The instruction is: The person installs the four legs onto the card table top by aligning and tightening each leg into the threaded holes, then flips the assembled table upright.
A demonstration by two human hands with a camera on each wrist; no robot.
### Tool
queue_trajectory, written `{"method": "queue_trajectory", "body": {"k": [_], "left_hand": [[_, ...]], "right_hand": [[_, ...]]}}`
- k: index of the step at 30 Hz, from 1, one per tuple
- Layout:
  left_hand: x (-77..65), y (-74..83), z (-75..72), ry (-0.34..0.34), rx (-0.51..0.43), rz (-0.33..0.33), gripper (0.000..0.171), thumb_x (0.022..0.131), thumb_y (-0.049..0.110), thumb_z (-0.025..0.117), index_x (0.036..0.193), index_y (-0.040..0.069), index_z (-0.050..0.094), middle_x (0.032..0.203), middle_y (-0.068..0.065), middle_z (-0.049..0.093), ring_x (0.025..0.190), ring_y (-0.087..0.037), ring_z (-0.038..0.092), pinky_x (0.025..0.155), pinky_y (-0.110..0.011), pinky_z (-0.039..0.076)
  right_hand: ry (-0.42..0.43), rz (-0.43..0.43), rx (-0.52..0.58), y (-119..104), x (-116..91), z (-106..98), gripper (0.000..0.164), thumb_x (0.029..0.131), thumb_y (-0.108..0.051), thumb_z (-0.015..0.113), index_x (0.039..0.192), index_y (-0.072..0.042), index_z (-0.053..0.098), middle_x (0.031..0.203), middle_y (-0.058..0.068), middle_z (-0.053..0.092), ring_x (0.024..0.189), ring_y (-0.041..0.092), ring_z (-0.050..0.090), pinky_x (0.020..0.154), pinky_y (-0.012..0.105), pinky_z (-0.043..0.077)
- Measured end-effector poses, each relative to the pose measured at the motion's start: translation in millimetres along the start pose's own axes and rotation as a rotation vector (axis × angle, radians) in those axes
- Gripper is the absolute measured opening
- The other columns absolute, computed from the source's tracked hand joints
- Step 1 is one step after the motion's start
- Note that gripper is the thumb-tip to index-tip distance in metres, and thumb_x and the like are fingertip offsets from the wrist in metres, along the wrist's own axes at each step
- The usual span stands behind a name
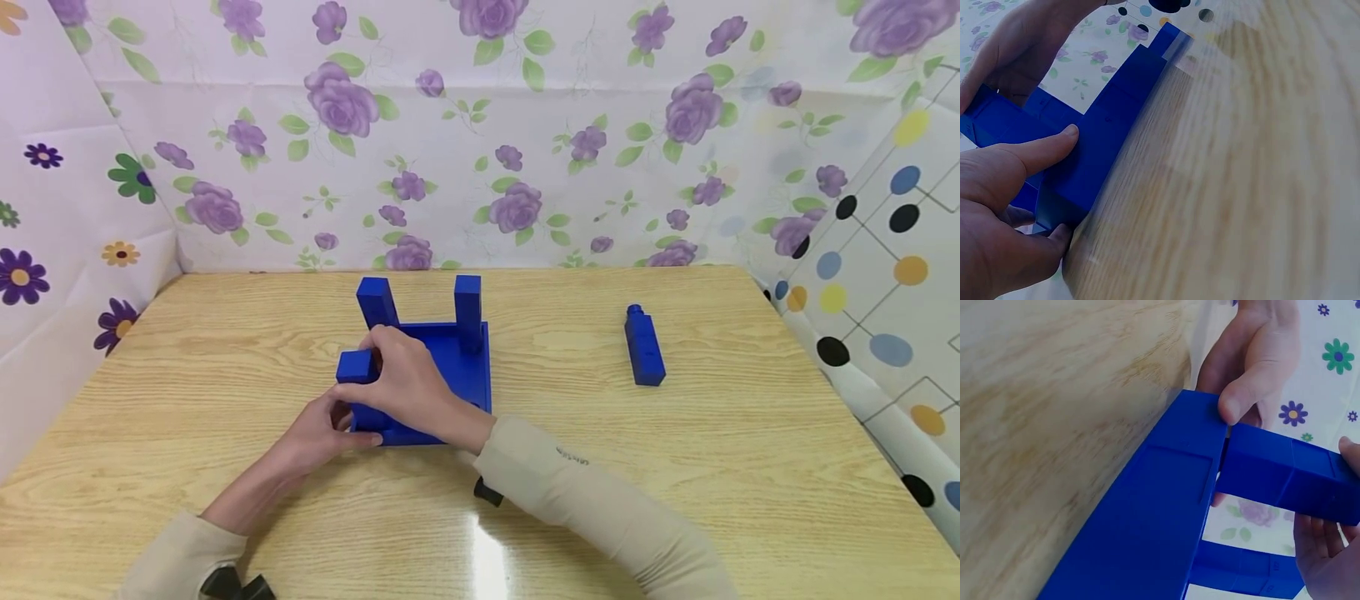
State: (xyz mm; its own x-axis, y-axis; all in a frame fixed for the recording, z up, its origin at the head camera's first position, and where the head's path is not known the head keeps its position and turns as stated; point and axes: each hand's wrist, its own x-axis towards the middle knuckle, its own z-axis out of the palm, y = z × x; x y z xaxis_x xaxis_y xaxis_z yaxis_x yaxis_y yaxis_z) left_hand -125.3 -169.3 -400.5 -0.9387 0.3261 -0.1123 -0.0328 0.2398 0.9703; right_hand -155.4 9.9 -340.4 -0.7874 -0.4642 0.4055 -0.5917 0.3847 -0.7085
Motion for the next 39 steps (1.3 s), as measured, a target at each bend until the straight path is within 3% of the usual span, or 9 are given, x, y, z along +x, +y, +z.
{"method": "queue_trajectory", "body": {"k": [3,6,10,13,17,21,29,39], "left_hand": [[-0.4,-0.2,-0.1,0.001,-0.002,0.0,0.086,0.081,0.005,0.078,0.151,0.006,0.028,0.154,-0.017,0.027,0.142,-0.034,0.021,0.114,-0.05,0.018],[-0.5,0.2,-0.3,-0.005,-0.006,-0.009,0.088,0.081,0.006,0.078,0.152,0.007,0.026,0.156,-0.016,0.024,0.142,-0.034,0.02,0.114,-0.049,0.018],[-0.4,1.3,-0.1,0.003,-0.014,-0.016,0.089,0.081,0.006,0.079,0.152,0.006,0.026,0.154,-0.019,0.026,0.142,-0.034,0.022,0.114,-0.047,0.02],[0.0,1.6,0.1,0.013,-0.015,-0.022,0.088,0.08,0.006,0.079,0.151,0.005,0.027,0.152,-0.02,0.029,0.141,-0.034,0.024,0.113,-0.046,0.022],[-0.2,1.4,0.0,0.018,-0.005,-0.031,0.089,0.08,0.006,0.079,0.151,0.006,0.026,0.152,-0.021,0.03,0.141,-0.035,0.024,0.113,-0.047,0.022],[-0.1,1.4,0.2,0.013,-0.008,-0.031,0.089,0.081,0.006,0.078,0.152,0.006,0.025,0.152,-0.021,0.03,0.141,-0.036,0.023,0.113,-0.048,0.022],[0.2,0.7,0.2,-0.001,-0.022,-0.022,0.09,0.081,0.006,0.078,0.152,0.006,0.024,0.153,-0.021,0.027,0.142,-0.036,0.022,0.113,-0.047,0.023],[0.6,0.5,-0.6,0.004,0.004,-0.023,0.091,0.081,0.008,0.079,0.153,0.005,0.023,0.154,-0.02,0.026,0.142,-0.034,0.023,0.113,-0.047,0.022]], "right_hand": [[-0.031,0.006,0.005,-0.9,-0.2,-1.1,0.042,0.077,-0.028,0.084,0.106,-0.007,0.062,0.089,-0.002,0.059,0.075,0.009,0.054,0.063,0.022,0.048],[-0.115,0.05,0.08,-0.9,0.3,-6.8,0.048,0.079,-0.028,0.082,0.118,-0.009,0.061,0.106,0.0,0.063,0.094,0.011,0.057,0.077,0.023,0.049],[-0.307,0.102,0.277,6.7,6.5,-20.3,0.052,0.084,-0.024,0.077,0.131,-0.012,0.057,0.129,-0.002,0.058,0.12,0.01,0.05,0.098,0.027,0.044],[-0.437,0.107,0.424,14.6,13.1,-29.8,0.053,0.088,-0.018,0.073,0.137,-0.012,0.053,0.135,-0.004,0.055,0.126,0.009,0.047,0.105,0.032,0.039],[-0.529,0.098,0.526,20.6,19.2,-35.1,0.055,0.088,-0.011,0.072,0.139,-0.011,0.052,0.137,-0.003,0.054,0.129,0.009,0.044,0.107,0.034,0.037],[-0.561,0.093,0.545,23.7,22.3,-34.8,0.054,0.087,-0.009,0.073,0.138,-0.01,0.054,0.133,-0.001,0.059,0.126,0.011,0.048,0.103,0.033,0.041],[-0.536,0.126,0.567,26.2,22.0,-33.9,0.053,0.086,-0.004,0.072,0.135,-0.005,0.055,0.127,0.004,0.062,0.118,0.015,0.056,0.096,0.033,0.048],[-0.444,0.145,0.372,22.3,19.3,-30.2,0.049,0.083,-0.015,0.078,0.129,-0.009,0.059,0.125,-0.001,0.059,0.115,0.01,0.055,0.096,0.027,0.047]]}}
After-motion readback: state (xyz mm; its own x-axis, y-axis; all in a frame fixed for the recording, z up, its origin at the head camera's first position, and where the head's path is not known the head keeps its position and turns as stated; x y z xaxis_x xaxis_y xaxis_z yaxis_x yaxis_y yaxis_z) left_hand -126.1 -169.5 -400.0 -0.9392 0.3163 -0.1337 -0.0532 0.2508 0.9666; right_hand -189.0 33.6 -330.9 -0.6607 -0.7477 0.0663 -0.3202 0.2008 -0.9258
